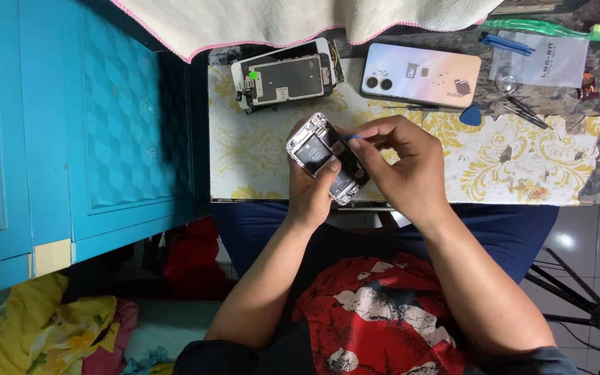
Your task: Disassembling a smartphone to remove internal components using a plastic prying tool
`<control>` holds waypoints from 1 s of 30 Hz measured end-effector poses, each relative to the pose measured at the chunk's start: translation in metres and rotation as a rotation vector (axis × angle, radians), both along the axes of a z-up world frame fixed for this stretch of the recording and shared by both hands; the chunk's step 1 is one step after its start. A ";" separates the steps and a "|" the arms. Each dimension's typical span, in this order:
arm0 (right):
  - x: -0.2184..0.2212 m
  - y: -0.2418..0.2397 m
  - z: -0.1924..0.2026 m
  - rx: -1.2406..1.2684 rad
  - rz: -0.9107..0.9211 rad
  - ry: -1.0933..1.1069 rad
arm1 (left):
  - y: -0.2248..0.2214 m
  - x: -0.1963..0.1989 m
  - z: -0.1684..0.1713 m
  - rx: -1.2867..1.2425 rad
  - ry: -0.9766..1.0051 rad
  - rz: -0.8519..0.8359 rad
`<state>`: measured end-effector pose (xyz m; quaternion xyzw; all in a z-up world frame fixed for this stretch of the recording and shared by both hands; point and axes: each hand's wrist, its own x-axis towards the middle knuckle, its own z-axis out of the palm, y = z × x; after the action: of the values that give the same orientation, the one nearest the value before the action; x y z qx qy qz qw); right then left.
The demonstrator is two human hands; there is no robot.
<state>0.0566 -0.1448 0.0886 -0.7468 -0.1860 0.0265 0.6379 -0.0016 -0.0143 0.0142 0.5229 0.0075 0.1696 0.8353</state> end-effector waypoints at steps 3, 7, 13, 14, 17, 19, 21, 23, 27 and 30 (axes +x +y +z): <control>0.006 -0.008 -0.011 -0.208 -0.120 -0.219 | -0.003 0.004 -0.007 -0.166 -0.031 0.021; 0.012 -0.016 -0.031 -0.435 -0.152 -0.393 | 0.003 0.006 -0.010 -0.271 -0.001 -0.002; 0.006 -0.026 -0.038 -0.535 -0.208 -0.613 | 0.005 0.008 -0.010 -0.468 0.045 -0.032; 0.007 -0.031 -0.040 -0.535 -0.230 -0.645 | 0.006 0.009 -0.013 -0.475 0.028 -0.048; 0.013 -0.054 -0.047 -0.553 -0.276 -0.694 | 0.011 0.011 -0.016 -0.467 0.019 -0.059; 0.021 -0.079 -0.056 -0.569 -0.299 -0.711 | 0.014 0.011 -0.015 -0.450 0.027 -0.052; 0.032 -0.111 -0.068 -0.622 -0.363 -0.732 | 0.015 0.012 -0.014 -0.481 0.040 -0.052; 0.032 -0.126 -0.040 -0.702 -0.428 -0.721 | 0.015 0.008 -0.003 -0.498 0.018 -0.075; 0.035 -0.166 -0.021 -0.935 -0.519 -0.669 | 0.015 0.007 0.002 -0.491 -0.003 -0.089; 0.037 -0.177 -0.019 -0.980 -0.444 -0.559 | 0.015 0.008 0.003 -0.474 0.005 -0.110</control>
<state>0.0933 -0.3219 0.0692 -0.9533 -0.1526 -0.2217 0.1371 0.0067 0.0006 0.0169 0.3124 0.0208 0.1162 0.9426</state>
